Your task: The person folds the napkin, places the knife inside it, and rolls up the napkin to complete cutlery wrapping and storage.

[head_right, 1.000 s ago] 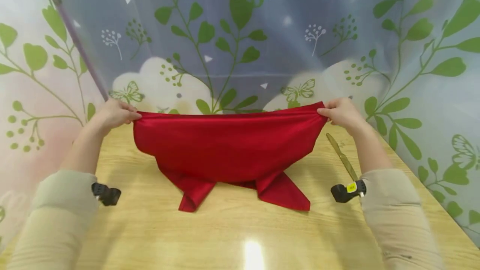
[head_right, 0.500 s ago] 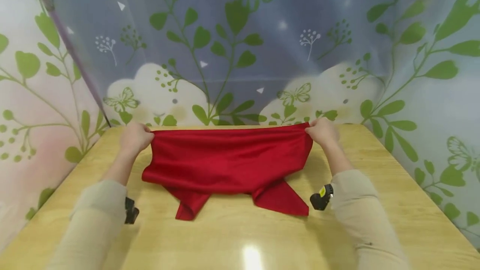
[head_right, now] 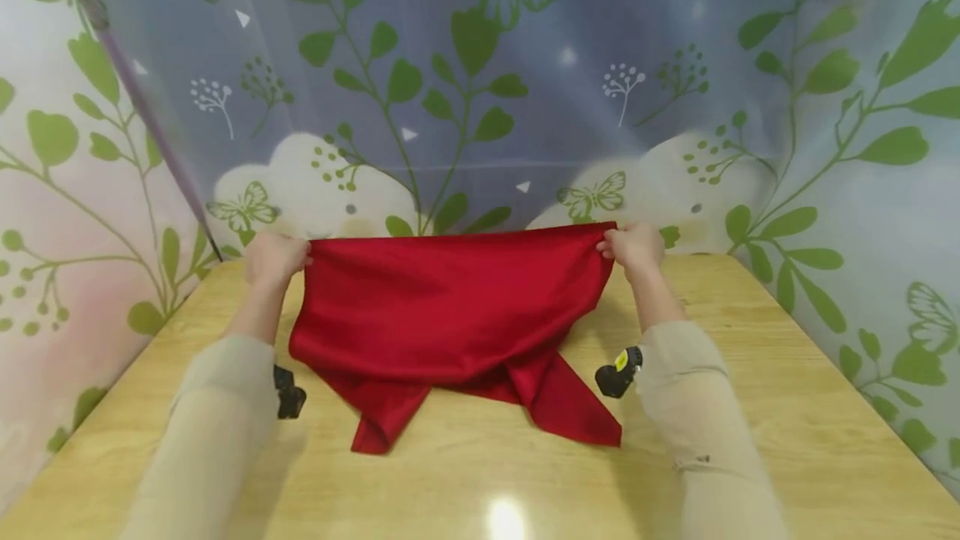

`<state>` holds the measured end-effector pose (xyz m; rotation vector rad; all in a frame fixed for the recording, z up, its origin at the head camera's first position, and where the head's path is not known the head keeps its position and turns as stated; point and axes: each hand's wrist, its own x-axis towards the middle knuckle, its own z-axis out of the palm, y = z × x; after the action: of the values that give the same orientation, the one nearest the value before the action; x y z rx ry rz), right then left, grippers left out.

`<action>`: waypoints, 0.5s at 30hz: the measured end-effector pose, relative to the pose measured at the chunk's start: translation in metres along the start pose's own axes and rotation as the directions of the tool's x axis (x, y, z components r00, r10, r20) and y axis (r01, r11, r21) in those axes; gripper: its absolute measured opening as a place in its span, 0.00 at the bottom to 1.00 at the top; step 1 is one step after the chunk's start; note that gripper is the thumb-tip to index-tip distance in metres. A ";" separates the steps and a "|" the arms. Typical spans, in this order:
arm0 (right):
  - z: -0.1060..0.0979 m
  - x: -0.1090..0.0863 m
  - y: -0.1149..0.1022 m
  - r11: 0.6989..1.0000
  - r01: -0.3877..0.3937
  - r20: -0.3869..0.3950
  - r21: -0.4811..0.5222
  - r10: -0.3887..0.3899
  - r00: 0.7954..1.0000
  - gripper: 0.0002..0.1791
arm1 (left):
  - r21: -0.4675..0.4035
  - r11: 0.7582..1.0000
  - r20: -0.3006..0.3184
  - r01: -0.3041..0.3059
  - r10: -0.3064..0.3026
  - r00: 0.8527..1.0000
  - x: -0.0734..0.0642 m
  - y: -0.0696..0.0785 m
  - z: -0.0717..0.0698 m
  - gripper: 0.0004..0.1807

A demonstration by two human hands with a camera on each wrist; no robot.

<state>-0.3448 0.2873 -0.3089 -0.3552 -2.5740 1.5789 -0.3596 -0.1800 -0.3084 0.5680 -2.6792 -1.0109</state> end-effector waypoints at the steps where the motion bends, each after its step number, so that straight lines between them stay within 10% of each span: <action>1: 0.002 0.001 -0.001 1.000 0.010 0.007 0.008 -0.010 1.000 0.27 | 0.017 1.000 -0.014 0.008 -0.008 1.000 0.001 0.002 0.001 0.11; 15: 0.032 0.012 0.008 0.996 0.068 0.274 -0.056 -0.050 0.960 0.32 | 0.037 0.999 -0.037 0.018 -0.017 0.999 0.000 0.004 0.035 0.07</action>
<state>-0.3614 0.2658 -0.3310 -0.0671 -2.8129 1.6287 -0.3719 -0.1571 -0.3314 0.6125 -2.6710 -0.9472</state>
